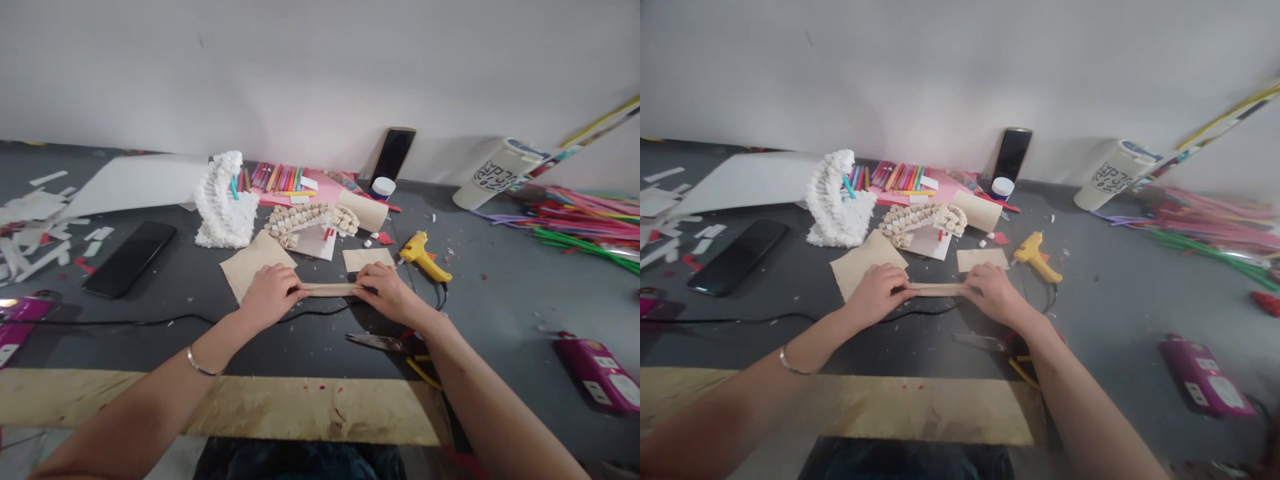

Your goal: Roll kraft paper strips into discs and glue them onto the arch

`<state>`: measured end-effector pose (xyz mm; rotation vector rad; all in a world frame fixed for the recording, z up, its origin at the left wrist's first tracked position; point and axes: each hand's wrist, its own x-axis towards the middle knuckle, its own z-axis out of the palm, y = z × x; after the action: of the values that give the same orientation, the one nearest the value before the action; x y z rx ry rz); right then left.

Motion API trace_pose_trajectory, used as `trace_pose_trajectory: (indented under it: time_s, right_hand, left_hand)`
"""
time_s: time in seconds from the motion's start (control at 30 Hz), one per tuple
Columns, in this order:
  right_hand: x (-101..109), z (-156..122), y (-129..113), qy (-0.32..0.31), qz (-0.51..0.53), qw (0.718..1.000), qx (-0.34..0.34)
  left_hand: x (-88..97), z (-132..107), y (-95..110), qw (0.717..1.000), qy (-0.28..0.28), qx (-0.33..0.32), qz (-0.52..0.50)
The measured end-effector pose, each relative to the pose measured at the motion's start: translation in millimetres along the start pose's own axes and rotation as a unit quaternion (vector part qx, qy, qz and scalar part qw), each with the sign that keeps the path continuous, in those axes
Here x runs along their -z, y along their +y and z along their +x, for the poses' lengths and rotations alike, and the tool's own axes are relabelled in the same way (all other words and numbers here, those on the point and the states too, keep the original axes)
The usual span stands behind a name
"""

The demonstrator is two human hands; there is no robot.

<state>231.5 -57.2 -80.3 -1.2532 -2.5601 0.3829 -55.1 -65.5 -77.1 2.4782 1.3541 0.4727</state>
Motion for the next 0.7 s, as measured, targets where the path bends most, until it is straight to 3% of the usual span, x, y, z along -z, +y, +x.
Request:
trace_pose_trajectory:
  time_s: [0.7]
  right_hand:
    - [-5.2, -0.5, -1.0, 0.052, 0.008, 0.997, -0.063]
  left_hand:
    - [7.3, 3.6, 13.4, 0.992, -0.029, 0.120, -0.028]
